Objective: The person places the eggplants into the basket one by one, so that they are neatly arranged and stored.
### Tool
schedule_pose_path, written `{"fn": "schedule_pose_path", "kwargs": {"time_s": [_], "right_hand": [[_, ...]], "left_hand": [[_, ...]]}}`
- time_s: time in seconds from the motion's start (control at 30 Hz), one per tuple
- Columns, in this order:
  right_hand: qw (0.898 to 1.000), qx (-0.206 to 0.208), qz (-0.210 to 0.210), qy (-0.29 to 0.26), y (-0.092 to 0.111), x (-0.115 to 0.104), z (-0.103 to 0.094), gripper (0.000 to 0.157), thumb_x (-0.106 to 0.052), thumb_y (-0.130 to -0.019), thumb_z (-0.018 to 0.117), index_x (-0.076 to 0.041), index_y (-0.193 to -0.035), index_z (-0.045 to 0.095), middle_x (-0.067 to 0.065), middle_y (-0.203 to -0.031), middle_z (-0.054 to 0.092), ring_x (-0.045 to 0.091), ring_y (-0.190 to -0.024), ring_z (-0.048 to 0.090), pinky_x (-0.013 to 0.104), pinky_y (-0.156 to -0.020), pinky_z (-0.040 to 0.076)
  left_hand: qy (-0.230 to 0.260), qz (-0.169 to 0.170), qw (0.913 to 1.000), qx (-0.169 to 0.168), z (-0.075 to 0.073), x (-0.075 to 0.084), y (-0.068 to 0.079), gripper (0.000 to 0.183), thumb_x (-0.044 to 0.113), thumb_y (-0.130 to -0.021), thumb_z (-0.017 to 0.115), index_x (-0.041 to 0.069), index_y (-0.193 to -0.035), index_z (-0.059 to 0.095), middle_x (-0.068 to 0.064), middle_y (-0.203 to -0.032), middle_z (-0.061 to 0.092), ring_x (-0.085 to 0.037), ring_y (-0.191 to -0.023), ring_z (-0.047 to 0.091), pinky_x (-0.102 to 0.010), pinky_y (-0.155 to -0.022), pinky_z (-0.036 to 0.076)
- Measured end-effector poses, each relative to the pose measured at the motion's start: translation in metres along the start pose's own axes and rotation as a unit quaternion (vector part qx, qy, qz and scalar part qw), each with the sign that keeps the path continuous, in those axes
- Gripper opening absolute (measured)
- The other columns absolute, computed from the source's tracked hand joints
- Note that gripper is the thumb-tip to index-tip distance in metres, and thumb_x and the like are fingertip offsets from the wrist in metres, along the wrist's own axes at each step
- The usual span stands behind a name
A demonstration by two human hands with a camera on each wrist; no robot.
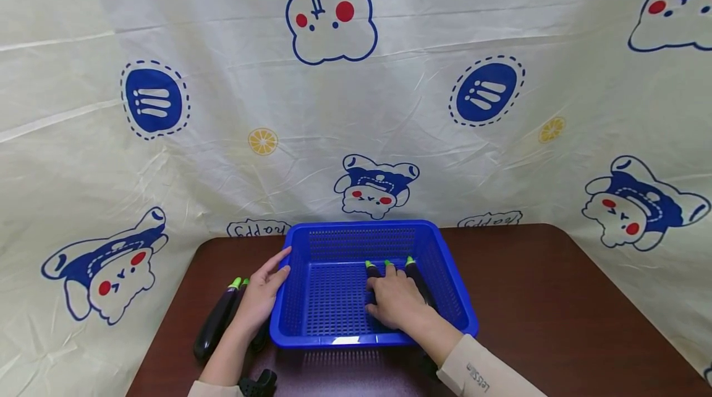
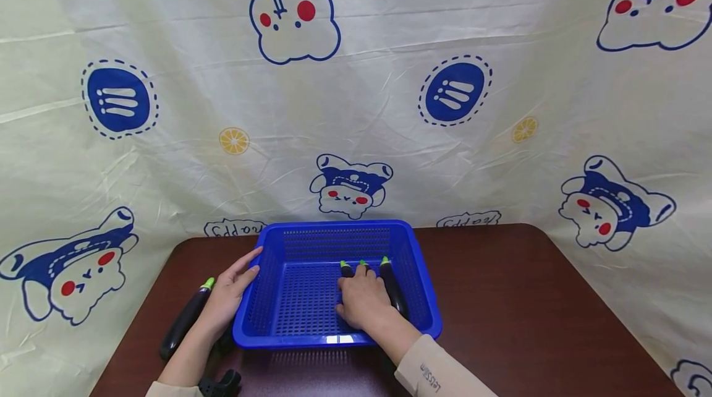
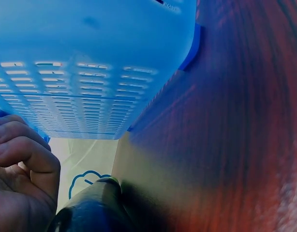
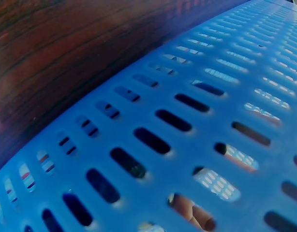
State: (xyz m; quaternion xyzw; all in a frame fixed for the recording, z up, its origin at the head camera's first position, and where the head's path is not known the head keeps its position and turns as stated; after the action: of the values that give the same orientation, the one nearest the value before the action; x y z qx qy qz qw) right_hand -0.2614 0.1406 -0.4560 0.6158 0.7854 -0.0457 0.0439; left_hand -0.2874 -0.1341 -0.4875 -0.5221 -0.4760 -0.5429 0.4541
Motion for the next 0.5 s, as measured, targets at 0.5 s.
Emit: {"fn": "schedule_pose_path", "kwargs": {"time_s": [0.5], "right_hand": [[0.999, -0.010, 0.012, -0.036, -0.0009, -0.0006, -0.0010, 0.044, -0.037, -0.087, 0.082, -0.014, -0.124, 0.073, 0.029, -0.139, 0.058, 0.045, -0.122, 0.059, 0.060, -0.103, 0.049]], "left_hand": [[0.004, 0.001, 1.0000, -0.001, 0.0000, 0.0004, 0.0008, 0.044, 0.029, -0.110, 0.051, 0.027, -0.154, 0.049, -0.026, -0.134, 0.067, -0.038, -0.105, 0.075, -0.045, -0.079, 0.064]]}}
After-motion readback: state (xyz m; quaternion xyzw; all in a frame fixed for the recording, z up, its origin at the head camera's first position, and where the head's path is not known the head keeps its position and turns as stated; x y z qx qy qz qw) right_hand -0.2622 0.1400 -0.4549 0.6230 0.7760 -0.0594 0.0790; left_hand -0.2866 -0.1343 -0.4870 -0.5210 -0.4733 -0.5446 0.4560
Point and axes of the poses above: each hand's wrist, its own y-axis away from the middle knuckle, its own z-axis out of the palm, x = y × z, the point moved 1 cm from there along -y, towards the middle knuckle
